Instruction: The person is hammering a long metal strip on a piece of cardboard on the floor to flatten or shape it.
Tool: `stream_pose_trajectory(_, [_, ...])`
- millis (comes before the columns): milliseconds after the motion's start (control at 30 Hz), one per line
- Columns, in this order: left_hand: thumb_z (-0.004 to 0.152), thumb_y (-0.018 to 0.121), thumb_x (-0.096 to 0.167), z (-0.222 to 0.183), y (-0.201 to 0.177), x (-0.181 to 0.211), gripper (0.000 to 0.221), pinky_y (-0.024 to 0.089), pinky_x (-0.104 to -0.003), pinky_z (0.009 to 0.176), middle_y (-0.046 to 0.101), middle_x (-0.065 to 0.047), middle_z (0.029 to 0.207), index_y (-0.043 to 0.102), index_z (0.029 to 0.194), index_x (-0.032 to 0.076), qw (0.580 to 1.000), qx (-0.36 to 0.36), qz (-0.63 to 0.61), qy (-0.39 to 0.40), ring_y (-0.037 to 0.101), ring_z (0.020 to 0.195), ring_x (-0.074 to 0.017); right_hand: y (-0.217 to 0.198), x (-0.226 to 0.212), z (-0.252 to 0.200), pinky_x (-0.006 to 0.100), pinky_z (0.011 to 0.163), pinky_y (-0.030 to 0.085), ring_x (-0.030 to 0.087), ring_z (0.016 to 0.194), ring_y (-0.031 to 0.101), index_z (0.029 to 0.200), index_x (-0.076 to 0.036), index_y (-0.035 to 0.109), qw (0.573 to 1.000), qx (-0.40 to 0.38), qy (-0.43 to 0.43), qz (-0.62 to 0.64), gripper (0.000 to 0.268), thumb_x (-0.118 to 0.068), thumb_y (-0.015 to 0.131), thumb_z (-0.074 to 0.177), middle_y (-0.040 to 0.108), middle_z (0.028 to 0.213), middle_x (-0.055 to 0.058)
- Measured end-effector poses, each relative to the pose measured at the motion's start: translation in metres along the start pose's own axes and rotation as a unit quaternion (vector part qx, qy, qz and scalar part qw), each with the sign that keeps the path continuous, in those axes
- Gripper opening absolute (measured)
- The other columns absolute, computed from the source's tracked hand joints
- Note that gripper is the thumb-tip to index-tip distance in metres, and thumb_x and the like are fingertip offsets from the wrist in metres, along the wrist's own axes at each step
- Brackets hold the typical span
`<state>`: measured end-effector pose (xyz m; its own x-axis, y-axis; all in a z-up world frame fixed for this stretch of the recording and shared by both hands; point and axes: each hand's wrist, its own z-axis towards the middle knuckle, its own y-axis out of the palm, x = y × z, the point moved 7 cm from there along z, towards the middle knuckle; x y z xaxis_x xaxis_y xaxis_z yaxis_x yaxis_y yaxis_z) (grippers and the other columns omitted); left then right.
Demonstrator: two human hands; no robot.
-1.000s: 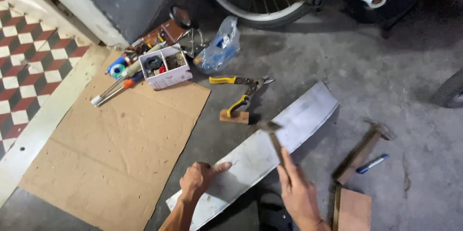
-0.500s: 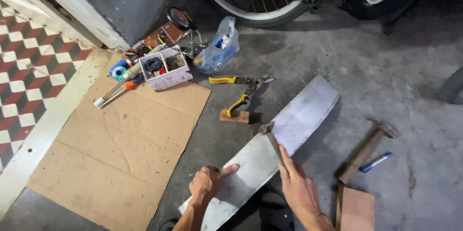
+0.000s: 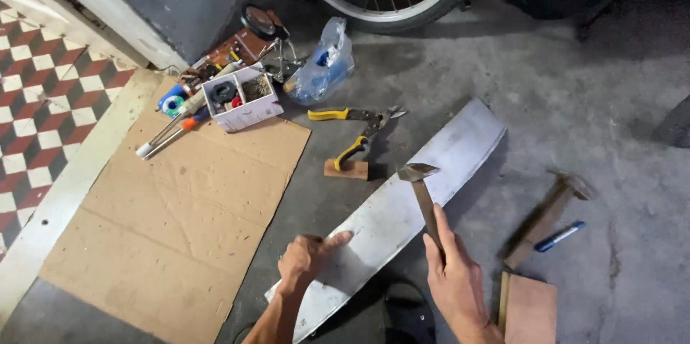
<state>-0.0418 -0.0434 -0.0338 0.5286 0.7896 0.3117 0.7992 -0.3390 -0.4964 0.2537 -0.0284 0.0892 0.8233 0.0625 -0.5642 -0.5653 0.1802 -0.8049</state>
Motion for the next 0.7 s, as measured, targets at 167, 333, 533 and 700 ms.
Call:
stream_pose_trajectory(167, [0.074, 0.068, 0.093, 0.009, -0.007, 0.007, 0.087, 0.058, -0.032, 0.092, 0.084, -0.002, 0.086, 0.086, 0.089, 0.01, 1.0, 0.009, 0.017, 0.005, 0.081, 0.087, -0.0184, -0.011, -0.019, 0.003, 0.044, 0.059, 0.053, 0.028, 0.064, 0.068, 0.159, -0.016, 0.06, 0.997, 0.035, -0.066, -0.005, 0.062, -0.01, 0.076, 0.1, 0.076, 0.093, 0.006])
stream_pose_trajectory(333, [0.071, 0.064, 0.096, 0.016, -0.011, 0.009, 0.09, 0.057, -0.032, 0.094, 0.085, 0.0, 0.088, 0.088, 0.091, 0.012, 0.999, 0.008, 0.029, 0.013, 0.08, 0.09, -0.0176, 0.059, 0.04, -0.015, 0.052, 0.052, 0.055, 0.035, 0.055, 0.069, 0.169, -0.039, 0.042, 0.979, -0.103, -0.057, -0.169, 0.073, -0.03, 0.069, 0.102, 0.071, 0.09, 0.005])
stream_pose_trajectory(533, [0.073, 0.06, 0.1, 0.02, -0.016, 0.0, 0.092, 0.058, -0.036, 0.092, 0.081, -0.004, 0.082, 0.081, 0.076, 0.01, 0.998, 0.041, 0.053, 0.021, 0.079, 0.088, -0.0233, 0.021, -0.013, 0.001, 0.049, 0.054, 0.055, 0.035, 0.06, 0.07, 0.165, -0.028, 0.052, 0.997, -0.044, -0.053, -0.048, 0.068, -0.019, 0.073, 0.101, 0.072, 0.095, 0.008])
stream_pose_trajectory(700, [0.075, 0.07, 0.085, -0.005, -0.009, 0.008, 0.086, 0.061, -0.033, 0.088, 0.085, -0.006, 0.092, 0.084, 0.104, 0.005, 0.997, 0.007, -0.049, 0.057, 0.08, 0.087, -0.0204, 0.01, 0.033, -0.041, 0.045, 0.066, 0.062, 0.031, 0.083, 0.083, 0.157, -0.018, 0.062, 0.997, -0.024, 0.054, -0.046, 0.064, -0.019, 0.076, 0.095, 0.084, 0.115, 0.008])
